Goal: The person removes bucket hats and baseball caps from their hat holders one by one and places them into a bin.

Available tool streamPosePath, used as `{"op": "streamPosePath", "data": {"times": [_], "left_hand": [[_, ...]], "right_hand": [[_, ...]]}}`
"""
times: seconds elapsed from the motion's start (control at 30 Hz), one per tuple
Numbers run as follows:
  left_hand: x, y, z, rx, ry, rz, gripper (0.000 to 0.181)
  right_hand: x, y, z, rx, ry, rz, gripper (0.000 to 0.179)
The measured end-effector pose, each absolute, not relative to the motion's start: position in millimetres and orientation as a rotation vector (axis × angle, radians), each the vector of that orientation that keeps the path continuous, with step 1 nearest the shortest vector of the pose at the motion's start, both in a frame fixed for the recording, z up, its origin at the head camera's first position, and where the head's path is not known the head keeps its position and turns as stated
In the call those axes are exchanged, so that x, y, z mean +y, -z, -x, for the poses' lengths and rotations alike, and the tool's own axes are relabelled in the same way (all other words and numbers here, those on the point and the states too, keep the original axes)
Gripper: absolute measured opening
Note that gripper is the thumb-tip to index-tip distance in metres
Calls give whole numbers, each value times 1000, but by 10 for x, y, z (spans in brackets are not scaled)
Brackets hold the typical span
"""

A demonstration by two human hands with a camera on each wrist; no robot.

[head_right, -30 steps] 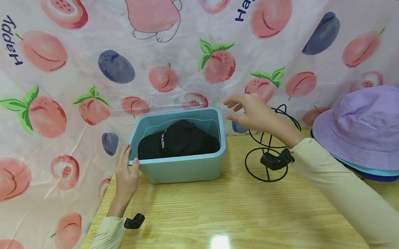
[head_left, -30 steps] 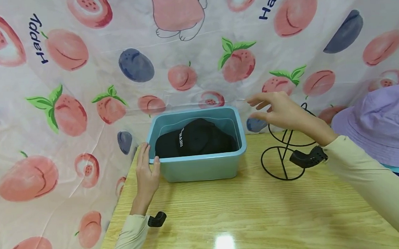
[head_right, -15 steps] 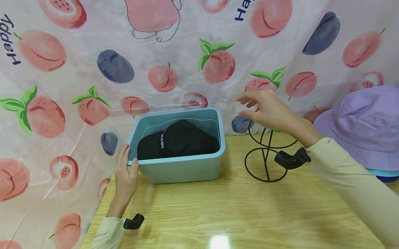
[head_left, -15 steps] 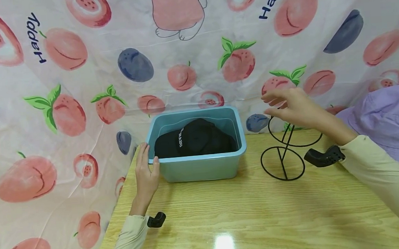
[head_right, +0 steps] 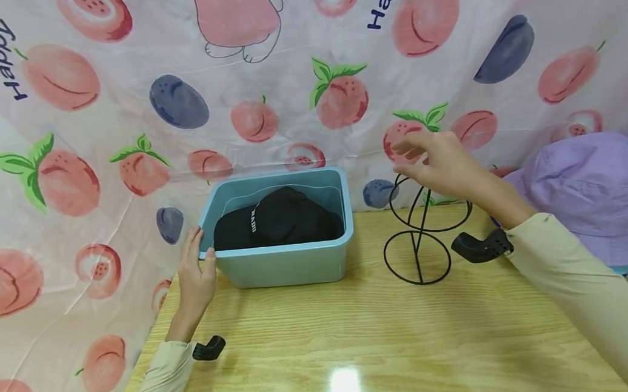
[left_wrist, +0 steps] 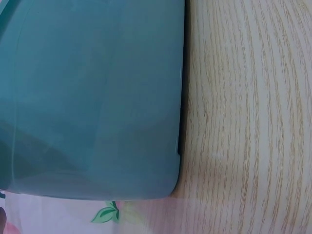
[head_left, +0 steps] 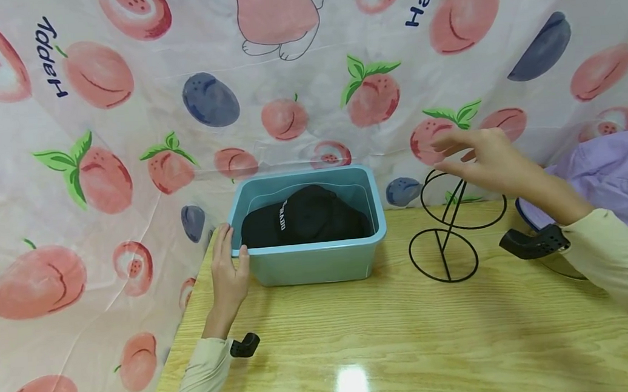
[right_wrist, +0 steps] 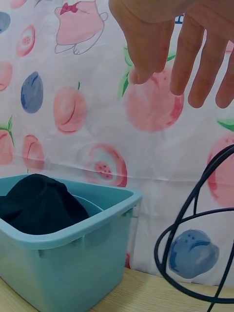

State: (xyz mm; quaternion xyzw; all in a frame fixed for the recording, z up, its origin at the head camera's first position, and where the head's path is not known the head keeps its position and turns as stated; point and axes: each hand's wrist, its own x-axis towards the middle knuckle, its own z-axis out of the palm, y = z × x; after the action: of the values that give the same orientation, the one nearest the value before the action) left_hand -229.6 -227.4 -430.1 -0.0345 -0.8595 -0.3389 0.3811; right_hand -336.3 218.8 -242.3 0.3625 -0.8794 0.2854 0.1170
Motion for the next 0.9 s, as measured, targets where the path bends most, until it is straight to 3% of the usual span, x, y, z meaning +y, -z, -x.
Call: {"op": "streamPosePath", "data": {"times": [0.9], "left_hand": [[-2258,4272,2284,-2202,864,84,49]], "right_hand": [[2548,2370,3362,-2615,-738,-939,31]]}}
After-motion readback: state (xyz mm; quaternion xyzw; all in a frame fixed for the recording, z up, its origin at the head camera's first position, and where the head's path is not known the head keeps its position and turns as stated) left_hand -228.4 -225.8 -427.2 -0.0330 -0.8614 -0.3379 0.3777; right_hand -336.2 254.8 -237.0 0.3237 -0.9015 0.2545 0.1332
